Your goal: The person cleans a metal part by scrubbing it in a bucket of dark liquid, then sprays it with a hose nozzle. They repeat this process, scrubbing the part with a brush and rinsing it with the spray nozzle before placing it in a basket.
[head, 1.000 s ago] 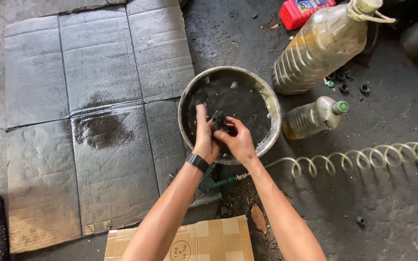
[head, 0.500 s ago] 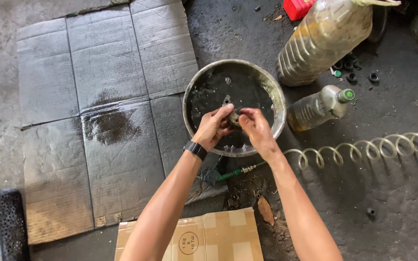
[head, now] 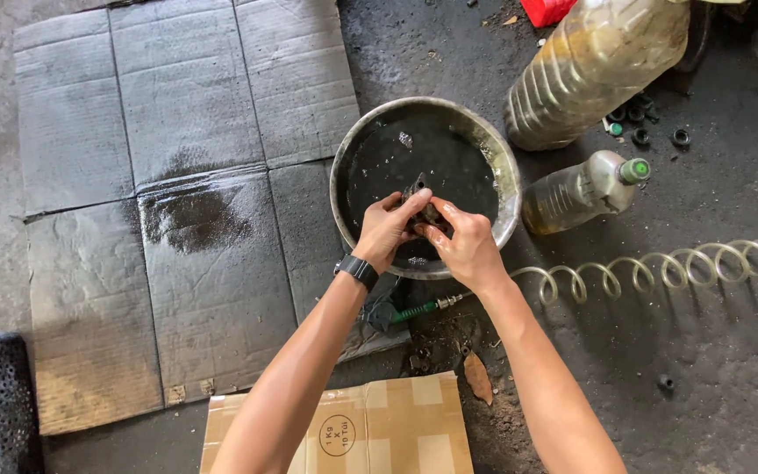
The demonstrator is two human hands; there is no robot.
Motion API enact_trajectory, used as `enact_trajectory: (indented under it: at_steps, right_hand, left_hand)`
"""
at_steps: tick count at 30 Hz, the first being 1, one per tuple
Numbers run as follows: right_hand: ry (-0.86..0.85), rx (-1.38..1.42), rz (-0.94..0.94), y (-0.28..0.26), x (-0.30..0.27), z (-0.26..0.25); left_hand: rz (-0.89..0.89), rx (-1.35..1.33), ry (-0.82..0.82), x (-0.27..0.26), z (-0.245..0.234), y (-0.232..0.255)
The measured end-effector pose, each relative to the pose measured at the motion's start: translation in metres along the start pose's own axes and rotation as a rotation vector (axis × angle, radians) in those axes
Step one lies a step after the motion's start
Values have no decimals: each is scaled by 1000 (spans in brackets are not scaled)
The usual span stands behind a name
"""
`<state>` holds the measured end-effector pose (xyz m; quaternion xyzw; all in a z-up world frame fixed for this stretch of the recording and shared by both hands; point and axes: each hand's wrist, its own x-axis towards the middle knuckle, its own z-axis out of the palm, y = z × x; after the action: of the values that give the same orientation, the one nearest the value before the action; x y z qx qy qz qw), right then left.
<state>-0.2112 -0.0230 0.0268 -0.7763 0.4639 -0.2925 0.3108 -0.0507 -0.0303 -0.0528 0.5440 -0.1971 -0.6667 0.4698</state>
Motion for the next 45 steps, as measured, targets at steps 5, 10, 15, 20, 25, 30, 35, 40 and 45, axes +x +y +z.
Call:
enact_trajectory:
  at_steps: [5, 10, 15, 20, 25, 30, 35, 40, 45]
  right_hand:
    - [-14, 31, 38, -3, -1, 0]
    - [13, 28, -5, -14, 2, -2]
    - [75, -182, -61, -13, 4, 0]
    - [-26, -134, 38, 17, -4, 12]
    - [-48, -83, 95, 9, -4, 8]
    - [112, 65, 47, -21, -3, -8]
    - [25, -52, 58, -5, -7, 1]
    - [12, -19, 114, 0, -9, 5]
    - [-20, -96, -21, 3, -5, -17]
  left_hand:
    - [-24, 5, -31, 1, 2, 1]
    - [-41, -139, -135, 0, 1, 3]
    - [-42, -84, -105, -5, 2, 9]
    - [-26, 0, -123, -14, 6, 22]
    - [-25, 18, -110, -15, 10, 20]
    - [-11, 2, -65, -12, 6, 11]
    - [-16, -22, -81, -15, 6, 6]
    - [26, -1, -49, -8, 7, -3]
    - [461, 557, 169, 1, 1, -2]
